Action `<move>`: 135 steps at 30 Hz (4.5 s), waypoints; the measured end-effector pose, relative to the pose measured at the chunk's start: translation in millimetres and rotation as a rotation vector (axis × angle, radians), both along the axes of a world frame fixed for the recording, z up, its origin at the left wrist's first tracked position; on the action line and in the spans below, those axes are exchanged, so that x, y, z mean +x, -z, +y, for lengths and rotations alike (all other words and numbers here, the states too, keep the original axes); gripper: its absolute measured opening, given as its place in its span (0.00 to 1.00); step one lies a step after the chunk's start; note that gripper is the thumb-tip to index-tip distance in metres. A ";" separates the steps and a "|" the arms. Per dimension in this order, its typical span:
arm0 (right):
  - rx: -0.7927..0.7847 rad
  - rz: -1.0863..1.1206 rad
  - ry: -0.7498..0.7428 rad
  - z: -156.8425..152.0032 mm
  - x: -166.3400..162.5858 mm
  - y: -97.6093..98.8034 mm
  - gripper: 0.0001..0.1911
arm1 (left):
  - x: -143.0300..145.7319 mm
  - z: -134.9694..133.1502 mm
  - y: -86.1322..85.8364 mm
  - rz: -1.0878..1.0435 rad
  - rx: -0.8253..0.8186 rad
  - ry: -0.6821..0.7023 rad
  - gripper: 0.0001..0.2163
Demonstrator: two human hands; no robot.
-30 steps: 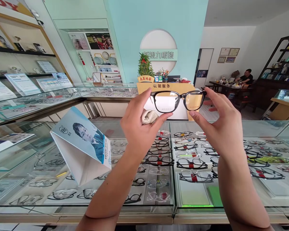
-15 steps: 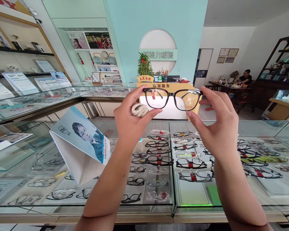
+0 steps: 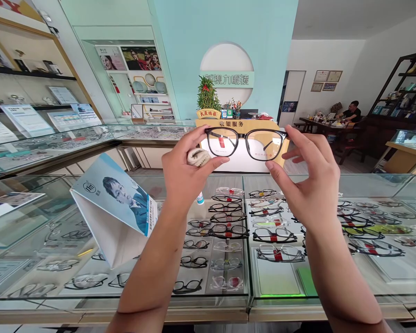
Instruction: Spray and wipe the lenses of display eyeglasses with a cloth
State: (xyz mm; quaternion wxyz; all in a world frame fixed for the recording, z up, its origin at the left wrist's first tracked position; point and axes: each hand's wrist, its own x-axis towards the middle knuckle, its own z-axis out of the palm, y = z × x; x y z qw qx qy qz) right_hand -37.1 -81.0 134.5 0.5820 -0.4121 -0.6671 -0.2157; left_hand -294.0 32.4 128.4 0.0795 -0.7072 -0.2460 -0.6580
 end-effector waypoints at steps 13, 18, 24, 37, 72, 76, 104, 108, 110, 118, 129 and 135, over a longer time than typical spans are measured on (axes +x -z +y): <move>-0.092 0.012 0.043 5.8 2.8 2.2 0.36 | 16.2 -29.6 -2.2 -0.043 0.032 -0.132 0.33; -0.153 0.006 0.071 8.1 4.1 1.4 0.35 | 19.0 -39.3 -3.0 -0.020 0.095 -0.156 0.34; -0.190 0.017 0.069 12.0 5.2 2.4 0.36 | 17.9 -42.6 -4.5 0.018 0.118 -0.144 0.34; -0.189 0.050 0.059 10.4 4.3 1.5 0.36 | 20.2 -38.1 -1.7 0.026 0.141 -0.188 0.35; -0.206 0.067 -0.009 8.6 0.0 3.4 0.37 | 19.0 -29.5 -2.3 -0.029 0.070 -0.157 0.35; -0.173 0.064 -0.045 3.1 -3.1 2.8 0.35 | 14.1 -6.4 -1.6 -0.037 0.015 -0.060 0.34; -0.199 0.136 -0.139 36.7 3.7 15.8 0.31 | 43.7 -24.2 16.2 -0.083 0.110 -0.221 0.38; -0.200 0.177 -0.191 40.4 4.6 17.1 0.28 | 42.7 -25.0 14.3 -0.082 0.110 -0.222 0.37; -0.181 0.210 -0.193 39.4 3.7 16.1 0.27 | 41.0 -22.8 13.6 -0.091 0.111 -0.220 0.37; -0.063 0.285 -0.144 32.9 -1.7 11.8 0.25 | 31.3 -10.8 10.6 -0.126 0.021 -0.105 0.35; 0.204 0.446 -0.320 41.3 -10.4 13.9 0.13 | 28.2 9.9 12.8 -0.110 0.141 0.071 0.37; 0.215 0.448 -0.345 43.5 -8.7 14.5 0.11 | 28.4 11.4 14.1 -0.084 0.125 0.014 0.39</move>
